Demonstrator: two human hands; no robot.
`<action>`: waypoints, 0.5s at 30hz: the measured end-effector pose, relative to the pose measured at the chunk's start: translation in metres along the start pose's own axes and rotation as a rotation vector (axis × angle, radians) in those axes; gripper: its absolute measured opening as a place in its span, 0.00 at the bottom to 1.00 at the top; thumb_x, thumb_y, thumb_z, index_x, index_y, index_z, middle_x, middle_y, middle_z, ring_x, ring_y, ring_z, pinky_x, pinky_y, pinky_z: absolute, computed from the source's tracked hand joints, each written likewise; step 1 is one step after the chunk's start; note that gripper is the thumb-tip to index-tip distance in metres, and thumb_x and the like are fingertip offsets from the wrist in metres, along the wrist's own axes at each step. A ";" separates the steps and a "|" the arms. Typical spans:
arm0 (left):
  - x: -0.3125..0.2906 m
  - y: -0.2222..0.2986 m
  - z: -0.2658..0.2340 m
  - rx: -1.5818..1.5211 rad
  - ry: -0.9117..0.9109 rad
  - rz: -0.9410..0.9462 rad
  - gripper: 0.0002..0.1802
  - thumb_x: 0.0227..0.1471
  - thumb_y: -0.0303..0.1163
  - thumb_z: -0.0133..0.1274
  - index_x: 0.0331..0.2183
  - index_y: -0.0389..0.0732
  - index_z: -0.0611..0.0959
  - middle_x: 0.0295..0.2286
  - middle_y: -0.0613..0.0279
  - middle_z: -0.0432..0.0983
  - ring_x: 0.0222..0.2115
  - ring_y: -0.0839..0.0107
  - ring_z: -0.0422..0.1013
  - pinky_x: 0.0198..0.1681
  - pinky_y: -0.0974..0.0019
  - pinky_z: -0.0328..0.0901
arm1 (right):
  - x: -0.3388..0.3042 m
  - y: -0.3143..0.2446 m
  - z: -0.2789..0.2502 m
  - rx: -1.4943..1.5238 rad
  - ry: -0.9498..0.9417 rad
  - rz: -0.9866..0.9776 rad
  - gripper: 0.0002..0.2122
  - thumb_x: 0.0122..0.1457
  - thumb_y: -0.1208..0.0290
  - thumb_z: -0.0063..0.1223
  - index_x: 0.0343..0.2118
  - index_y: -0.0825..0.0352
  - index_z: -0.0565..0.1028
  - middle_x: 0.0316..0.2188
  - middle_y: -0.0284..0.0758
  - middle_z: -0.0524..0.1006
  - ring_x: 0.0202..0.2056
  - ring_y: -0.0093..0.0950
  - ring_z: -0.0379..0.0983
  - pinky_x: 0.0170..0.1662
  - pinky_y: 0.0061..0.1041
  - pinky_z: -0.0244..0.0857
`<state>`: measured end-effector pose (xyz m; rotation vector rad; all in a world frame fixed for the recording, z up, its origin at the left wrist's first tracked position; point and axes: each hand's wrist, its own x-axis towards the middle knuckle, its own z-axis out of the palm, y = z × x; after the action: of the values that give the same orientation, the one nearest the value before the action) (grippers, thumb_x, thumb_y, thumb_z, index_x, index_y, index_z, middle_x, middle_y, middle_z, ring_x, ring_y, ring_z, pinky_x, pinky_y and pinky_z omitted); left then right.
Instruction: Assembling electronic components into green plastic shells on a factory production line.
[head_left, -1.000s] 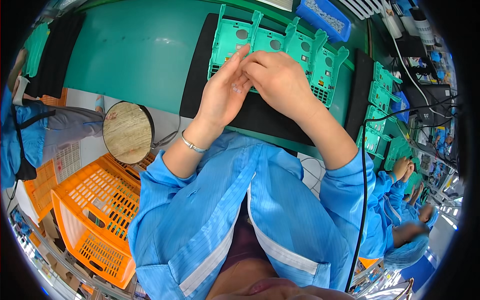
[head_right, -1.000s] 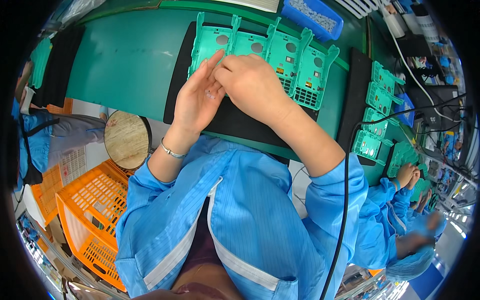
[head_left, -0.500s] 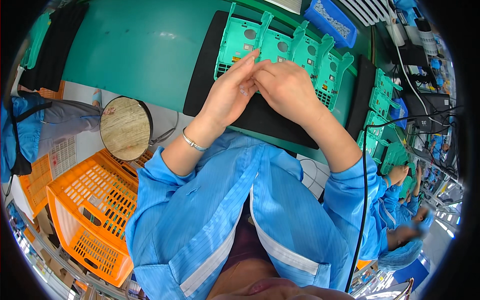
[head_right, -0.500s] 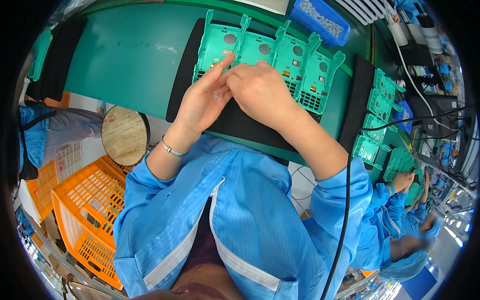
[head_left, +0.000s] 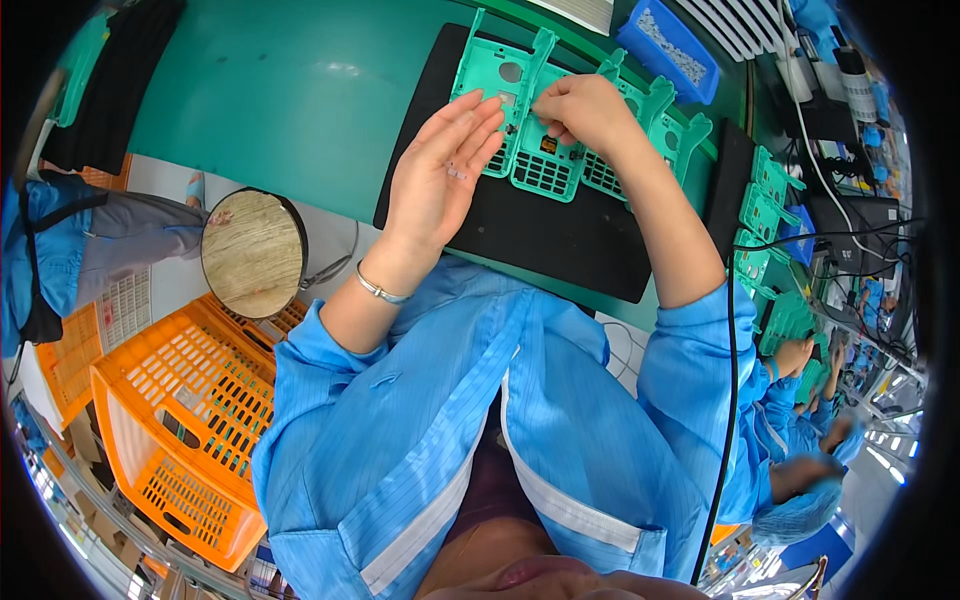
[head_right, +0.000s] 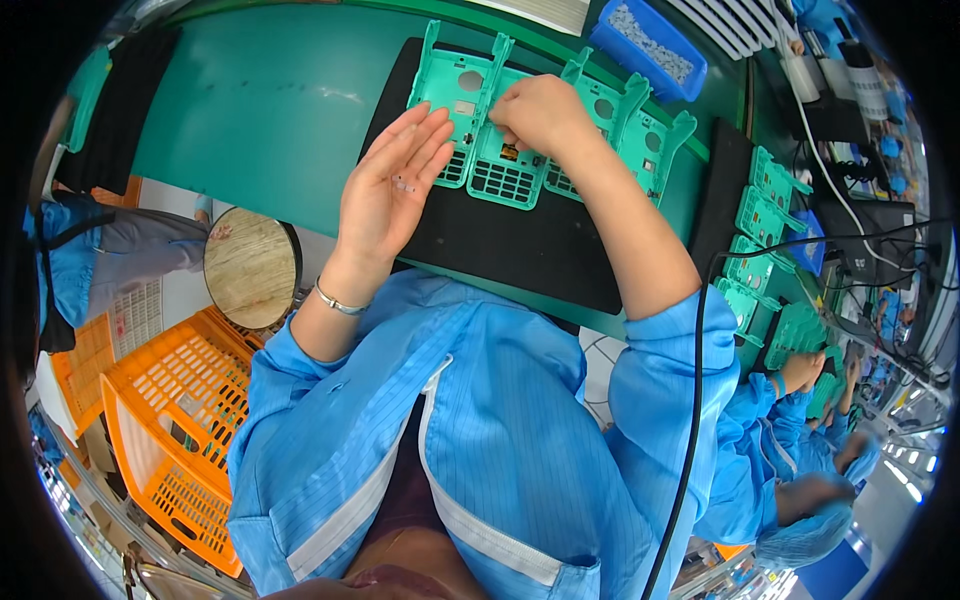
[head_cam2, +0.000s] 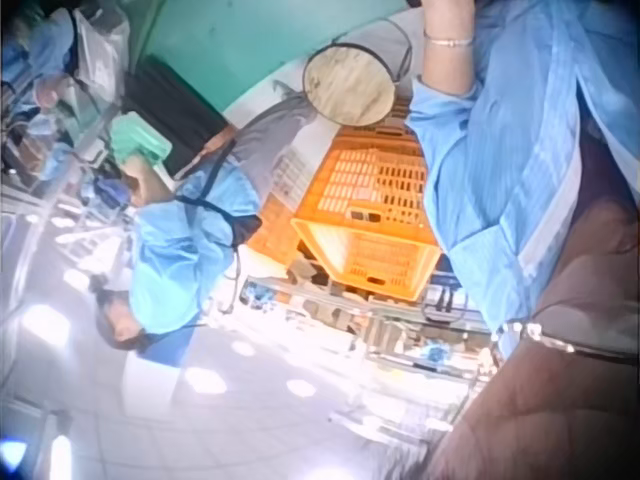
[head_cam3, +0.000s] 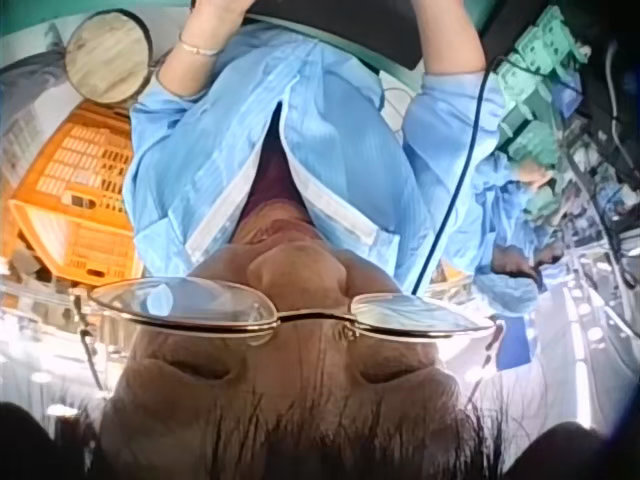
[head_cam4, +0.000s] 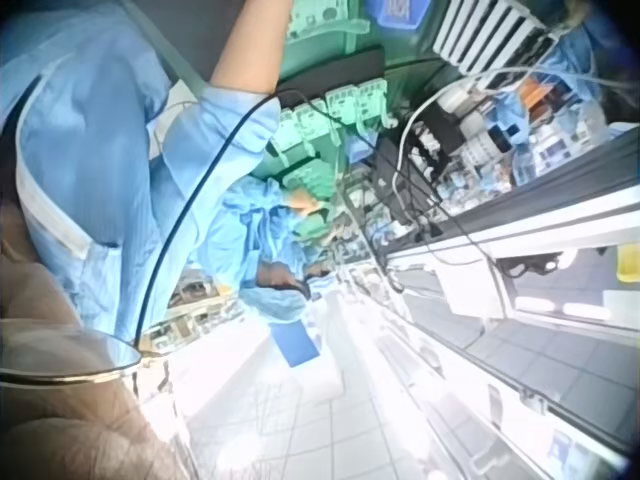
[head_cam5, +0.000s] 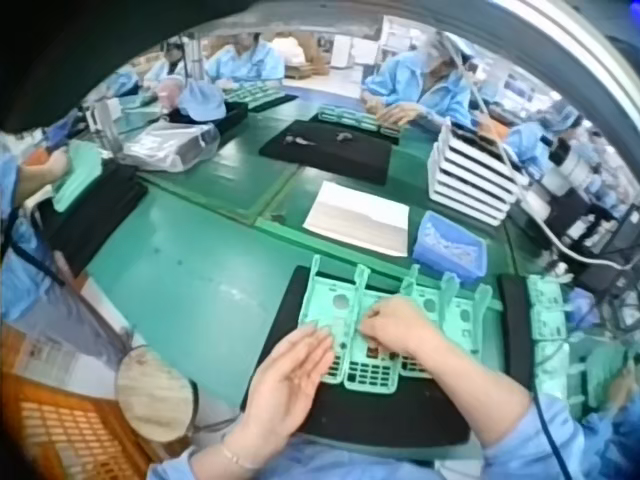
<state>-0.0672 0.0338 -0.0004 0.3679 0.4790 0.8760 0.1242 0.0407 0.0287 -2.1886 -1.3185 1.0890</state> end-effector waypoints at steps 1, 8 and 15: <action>-0.001 0.001 -0.001 0.002 0.001 0.000 0.22 0.54 0.29 0.41 0.49 0.30 0.62 0.47 0.46 0.62 0.50 0.61 0.60 0.53 0.63 0.57 | 0.002 0.000 0.000 0.002 -0.001 0.000 0.09 0.41 0.70 0.48 0.21 0.70 0.76 0.16 0.35 0.75 0.18 0.23 0.73 0.25 0.20 0.66; -0.001 0.003 -0.004 0.010 0.026 -0.001 0.21 0.54 0.28 0.41 0.49 0.30 0.63 0.46 0.46 0.63 0.49 0.61 0.62 0.52 0.63 0.59 | 0.011 -0.004 -0.007 0.052 -0.160 0.102 0.07 0.42 0.71 0.52 0.21 0.71 0.74 0.18 0.32 0.73 0.20 0.20 0.70 0.22 0.18 0.65; 0.002 0.004 -0.004 0.020 0.018 -0.020 0.20 0.54 0.28 0.42 0.47 0.30 0.65 0.45 0.46 0.65 0.48 0.61 0.63 0.52 0.63 0.60 | 0.028 -0.007 -0.014 0.008 -0.282 0.167 0.07 0.41 0.72 0.52 0.20 0.71 0.74 0.17 0.33 0.74 0.18 0.21 0.70 0.22 0.18 0.65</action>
<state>-0.0708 0.0379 -0.0018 0.3729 0.5078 0.8561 0.1382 0.0694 0.0302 -2.2336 -1.2527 1.5101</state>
